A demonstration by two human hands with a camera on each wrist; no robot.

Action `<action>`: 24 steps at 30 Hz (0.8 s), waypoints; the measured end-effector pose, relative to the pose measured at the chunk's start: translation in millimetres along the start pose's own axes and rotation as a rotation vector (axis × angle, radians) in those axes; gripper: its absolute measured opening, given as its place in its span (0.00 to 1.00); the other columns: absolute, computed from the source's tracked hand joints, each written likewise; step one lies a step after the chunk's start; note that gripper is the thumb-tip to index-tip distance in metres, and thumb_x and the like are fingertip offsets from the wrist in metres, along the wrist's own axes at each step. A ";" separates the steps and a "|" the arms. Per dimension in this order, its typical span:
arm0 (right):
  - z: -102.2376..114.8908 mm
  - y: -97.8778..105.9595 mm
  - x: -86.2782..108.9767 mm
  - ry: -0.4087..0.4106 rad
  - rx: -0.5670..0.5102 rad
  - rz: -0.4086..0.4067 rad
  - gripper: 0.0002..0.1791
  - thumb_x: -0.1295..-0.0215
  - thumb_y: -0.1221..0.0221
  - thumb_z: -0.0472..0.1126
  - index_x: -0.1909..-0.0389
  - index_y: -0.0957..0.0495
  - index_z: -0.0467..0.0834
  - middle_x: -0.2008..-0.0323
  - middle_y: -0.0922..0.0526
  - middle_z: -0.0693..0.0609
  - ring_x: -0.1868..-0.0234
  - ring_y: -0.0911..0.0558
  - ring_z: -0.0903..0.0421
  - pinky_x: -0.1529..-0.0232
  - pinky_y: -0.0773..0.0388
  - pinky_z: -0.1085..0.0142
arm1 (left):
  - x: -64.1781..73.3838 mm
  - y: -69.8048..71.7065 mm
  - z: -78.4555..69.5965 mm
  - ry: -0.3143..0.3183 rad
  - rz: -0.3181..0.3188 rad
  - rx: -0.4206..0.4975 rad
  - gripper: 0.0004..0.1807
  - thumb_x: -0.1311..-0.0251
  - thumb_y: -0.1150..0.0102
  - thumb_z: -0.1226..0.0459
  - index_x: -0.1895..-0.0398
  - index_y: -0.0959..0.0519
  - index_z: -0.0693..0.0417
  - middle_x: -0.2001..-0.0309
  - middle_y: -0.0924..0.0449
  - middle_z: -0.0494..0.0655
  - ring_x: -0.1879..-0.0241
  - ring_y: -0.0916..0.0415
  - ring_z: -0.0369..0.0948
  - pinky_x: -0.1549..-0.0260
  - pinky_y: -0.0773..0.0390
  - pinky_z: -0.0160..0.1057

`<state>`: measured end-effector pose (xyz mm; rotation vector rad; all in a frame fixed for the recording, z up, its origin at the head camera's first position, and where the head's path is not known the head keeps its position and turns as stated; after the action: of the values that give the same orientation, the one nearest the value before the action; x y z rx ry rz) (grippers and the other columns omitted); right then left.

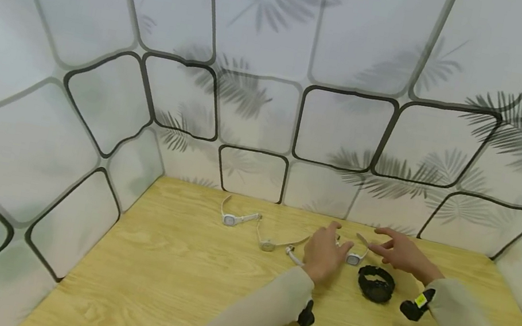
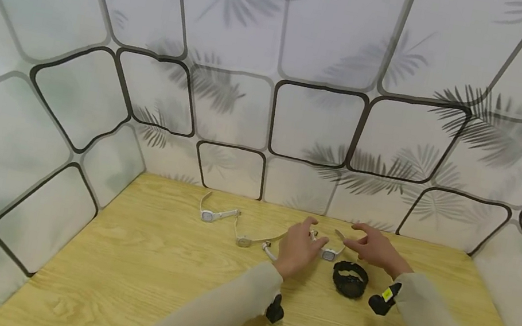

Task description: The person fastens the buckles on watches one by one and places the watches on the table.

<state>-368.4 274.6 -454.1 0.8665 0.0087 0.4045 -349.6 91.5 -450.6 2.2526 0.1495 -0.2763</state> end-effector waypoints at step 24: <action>-2.3 -20.6 -18.0 0.020 -0.092 0.011 0.26 0.25 0.42 0.36 0.37 0.32 0.20 0.67 0.11 0.42 0.66 0.13 0.50 0.66 0.17 0.59 | -0.4 -12.3 0.2 -0.078 0.114 -0.037 0.18 0.42 0.26 0.46 0.55 0.10 0.45 0.59 0.11 0.35 0.59 0.15 0.38 0.57 0.18 0.38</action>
<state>-378.4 258.2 -473.6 0.7722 0.0042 0.4205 -352.5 99.2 -459.8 2.2005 -0.0146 -0.2978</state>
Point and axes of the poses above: each hand's wrist, its own x-axis away from the middle knuckle, its own y-axis out of the back of the hand, z = x × y, the point moved 10 cm from there along -x, towards the middle knuckle
